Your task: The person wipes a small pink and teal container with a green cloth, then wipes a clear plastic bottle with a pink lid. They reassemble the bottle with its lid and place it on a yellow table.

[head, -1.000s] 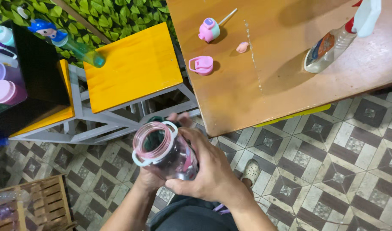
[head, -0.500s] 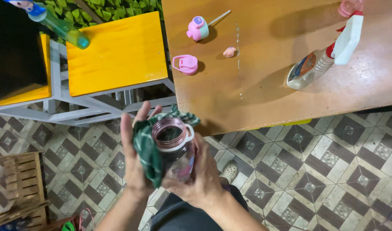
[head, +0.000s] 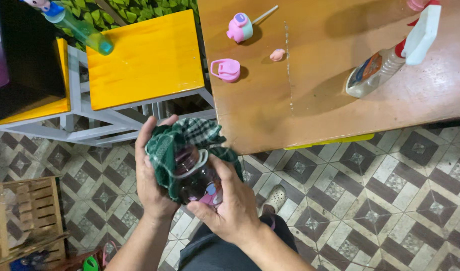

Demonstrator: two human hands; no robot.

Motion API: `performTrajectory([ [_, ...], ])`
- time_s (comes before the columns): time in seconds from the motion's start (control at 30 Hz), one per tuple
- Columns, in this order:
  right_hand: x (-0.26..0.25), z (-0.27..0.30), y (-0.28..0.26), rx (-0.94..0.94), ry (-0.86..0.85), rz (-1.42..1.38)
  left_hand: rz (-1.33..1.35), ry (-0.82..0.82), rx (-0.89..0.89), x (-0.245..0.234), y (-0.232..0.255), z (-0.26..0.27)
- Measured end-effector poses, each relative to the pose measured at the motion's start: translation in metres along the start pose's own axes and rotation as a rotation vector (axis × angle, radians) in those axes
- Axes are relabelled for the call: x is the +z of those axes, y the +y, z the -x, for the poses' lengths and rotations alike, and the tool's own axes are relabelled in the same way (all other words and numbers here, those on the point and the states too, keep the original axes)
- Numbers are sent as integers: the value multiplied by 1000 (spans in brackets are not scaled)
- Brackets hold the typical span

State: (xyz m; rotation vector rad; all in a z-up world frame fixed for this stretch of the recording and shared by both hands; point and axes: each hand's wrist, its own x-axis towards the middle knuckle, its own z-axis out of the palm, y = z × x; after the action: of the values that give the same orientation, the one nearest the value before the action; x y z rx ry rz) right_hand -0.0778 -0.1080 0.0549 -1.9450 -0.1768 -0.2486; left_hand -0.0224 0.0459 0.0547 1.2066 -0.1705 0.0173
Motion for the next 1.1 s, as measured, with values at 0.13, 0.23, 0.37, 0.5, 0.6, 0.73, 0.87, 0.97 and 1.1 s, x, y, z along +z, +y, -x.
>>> performTrajectory([
  [0.13,24,-11,-6,-94,189,69,78,23,-20,10,4,17],
  [0.23,50,-11,-17,-120,295,-40,4,75,-126,-7,19,8],
  [0.37,81,-4,-24,-121,260,-222,-45,-26,-147,-56,37,-15],
  [0.5,88,-14,-20,-137,439,-479,-298,-182,6,-40,21,12],
  [0.6,88,-17,-15,-148,519,-497,-534,-250,215,-25,9,30],
  [0.73,89,-13,-18,-182,518,-412,-268,-284,79,-43,14,7],
  [0.87,68,-10,-18,-167,427,-106,-307,-121,-19,-38,10,4],
  [0.97,42,-13,-8,-173,457,-22,-509,-242,130,-1,-8,29],
  [1.1,17,-5,-2,-103,389,-331,-259,-232,-12,17,-17,24],
])
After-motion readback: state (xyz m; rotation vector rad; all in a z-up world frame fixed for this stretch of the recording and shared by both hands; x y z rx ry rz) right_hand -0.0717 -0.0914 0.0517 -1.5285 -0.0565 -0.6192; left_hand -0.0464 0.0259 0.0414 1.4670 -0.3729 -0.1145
